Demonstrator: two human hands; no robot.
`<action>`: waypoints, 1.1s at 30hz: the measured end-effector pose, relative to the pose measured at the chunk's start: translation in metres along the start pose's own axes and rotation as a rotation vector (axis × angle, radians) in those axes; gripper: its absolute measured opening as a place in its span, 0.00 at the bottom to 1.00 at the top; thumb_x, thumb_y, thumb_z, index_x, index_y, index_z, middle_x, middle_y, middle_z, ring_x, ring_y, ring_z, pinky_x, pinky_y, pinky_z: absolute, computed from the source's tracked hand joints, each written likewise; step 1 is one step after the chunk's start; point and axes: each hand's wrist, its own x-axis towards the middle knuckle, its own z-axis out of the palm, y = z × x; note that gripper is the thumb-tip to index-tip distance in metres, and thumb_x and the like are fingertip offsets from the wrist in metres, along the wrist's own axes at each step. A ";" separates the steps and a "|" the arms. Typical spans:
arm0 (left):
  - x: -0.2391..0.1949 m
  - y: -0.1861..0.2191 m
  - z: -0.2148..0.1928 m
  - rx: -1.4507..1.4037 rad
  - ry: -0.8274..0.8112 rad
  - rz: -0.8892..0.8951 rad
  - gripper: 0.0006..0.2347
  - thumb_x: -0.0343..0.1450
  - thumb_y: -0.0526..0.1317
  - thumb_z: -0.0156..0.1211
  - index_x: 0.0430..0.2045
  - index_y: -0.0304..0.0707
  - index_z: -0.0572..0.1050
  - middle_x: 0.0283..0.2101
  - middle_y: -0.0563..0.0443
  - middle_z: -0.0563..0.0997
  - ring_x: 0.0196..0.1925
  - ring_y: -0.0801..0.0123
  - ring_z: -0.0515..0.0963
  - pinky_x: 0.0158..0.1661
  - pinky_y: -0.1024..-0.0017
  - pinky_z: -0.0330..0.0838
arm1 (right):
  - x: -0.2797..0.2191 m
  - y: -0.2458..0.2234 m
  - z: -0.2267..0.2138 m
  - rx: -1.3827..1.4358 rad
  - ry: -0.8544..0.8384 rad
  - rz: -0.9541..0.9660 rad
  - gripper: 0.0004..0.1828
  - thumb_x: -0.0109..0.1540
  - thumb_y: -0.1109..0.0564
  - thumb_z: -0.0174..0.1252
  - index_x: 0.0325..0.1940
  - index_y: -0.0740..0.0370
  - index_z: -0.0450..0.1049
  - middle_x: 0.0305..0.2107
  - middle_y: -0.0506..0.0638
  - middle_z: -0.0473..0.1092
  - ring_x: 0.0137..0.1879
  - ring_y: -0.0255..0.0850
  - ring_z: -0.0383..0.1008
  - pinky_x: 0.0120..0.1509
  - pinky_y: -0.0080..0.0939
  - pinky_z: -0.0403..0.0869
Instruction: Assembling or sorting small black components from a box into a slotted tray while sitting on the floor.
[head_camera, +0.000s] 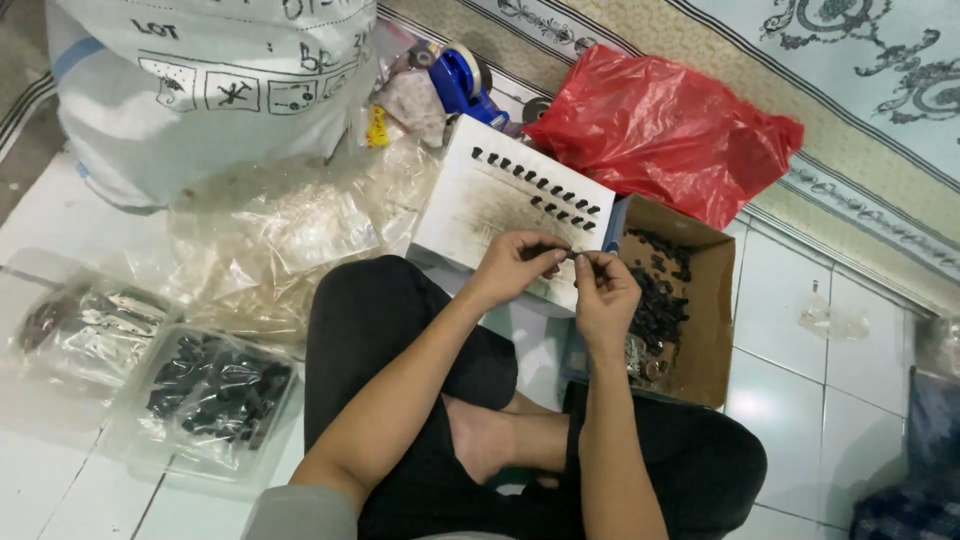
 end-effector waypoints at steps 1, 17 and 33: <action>0.002 -0.001 -0.001 -0.004 0.000 0.002 0.07 0.70 0.31 0.66 0.40 0.25 0.82 0.34 0.32 0.84 0.34 0.63 0.84 0.35 0.69 0.85 | 0.001 -0.006 0.002 -0.003 -0.002 -0.002 0.05 0.68 0.63 0.62 0.38 0.67 0.80 0.17 0.52 0.68 0.26 0.34 0.64 0.30 0.33 0.66; -0.001 0.001 -0.007 0.037 0.010 0.049 0.07 0.70 0.30 0.67 0.39 0.26 0.82 0.36 0.28 0.84 0.35 0.60 0.85 0.36 0.67 0.85 | -0.005 -0.040 0.013 -0.040 0.007 -0.039 0.03 0.61 0.68 0.66 0.33 0.67 0.82 0.18 0.54 0.71 0.28 0.34 0.67 0.32 0.36 0.67; 0.005 -0.023 -0.001 -0.098 0.105 0.064 0.07 0.71 0.30 0.66 0.41 0.26 0.82 0.33 0.31 0.84 0.34 0.63 0.85 0.36 0.68 0.85 | 0.001 -0.016 0.015 0.142 -0.029 0.106 0.05 0.64 0.66 0.65 0.42 0.72 0.80 0.25 0.58 0.75 0.30 0.37 0.75 0.35 0.37 0.77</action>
